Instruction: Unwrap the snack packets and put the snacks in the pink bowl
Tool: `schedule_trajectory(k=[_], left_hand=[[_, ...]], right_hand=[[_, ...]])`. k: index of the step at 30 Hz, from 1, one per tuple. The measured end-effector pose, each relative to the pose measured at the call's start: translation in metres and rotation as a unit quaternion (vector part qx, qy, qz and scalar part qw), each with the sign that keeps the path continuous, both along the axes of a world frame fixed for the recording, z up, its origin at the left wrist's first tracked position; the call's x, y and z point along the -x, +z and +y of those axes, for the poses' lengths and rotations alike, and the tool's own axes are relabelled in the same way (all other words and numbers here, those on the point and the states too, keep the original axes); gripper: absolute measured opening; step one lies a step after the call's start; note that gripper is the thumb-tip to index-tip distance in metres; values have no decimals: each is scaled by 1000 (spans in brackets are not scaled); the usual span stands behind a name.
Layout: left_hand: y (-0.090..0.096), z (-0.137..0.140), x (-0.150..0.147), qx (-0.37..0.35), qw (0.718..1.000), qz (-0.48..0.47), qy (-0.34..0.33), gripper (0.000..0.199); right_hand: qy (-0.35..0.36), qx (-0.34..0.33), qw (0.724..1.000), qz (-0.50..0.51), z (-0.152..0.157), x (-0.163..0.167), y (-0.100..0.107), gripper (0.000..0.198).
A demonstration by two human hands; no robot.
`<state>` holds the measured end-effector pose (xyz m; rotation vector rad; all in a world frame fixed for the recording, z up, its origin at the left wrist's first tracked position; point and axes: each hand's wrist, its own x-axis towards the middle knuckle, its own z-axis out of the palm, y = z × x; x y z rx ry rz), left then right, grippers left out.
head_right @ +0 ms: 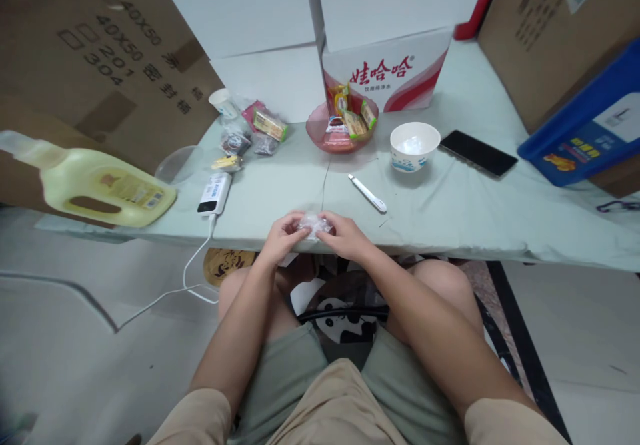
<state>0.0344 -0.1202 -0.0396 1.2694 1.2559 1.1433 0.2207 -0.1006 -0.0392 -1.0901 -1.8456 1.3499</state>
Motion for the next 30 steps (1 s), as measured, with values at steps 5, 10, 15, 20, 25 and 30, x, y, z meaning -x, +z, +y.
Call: schedule_trajectory(k=[5,10,15,20,25,30], left_hand=[[-1,2,6,25,998,-38,37,34],[0,0,9,37,999,-14,36,28],[2,2,12,48,998,-18,20,26],[5,6,12,41,999,-17,20,23],[3,6,10,41,999,-6,21,21],[0,6,11,42,999,1,19,24]], right_hand=[[-194,67,978,48,15,-23,15,53],[-337,-36,941,3,38,-58,33,32],[-370,-68,926,-19,53,-78,43,39],[-377,-184,882,-216,81,-110,66,25],[-326,-223,828,-397,125,-140,75,27],[-186,-175,829,-497,143,-138,55,35]])
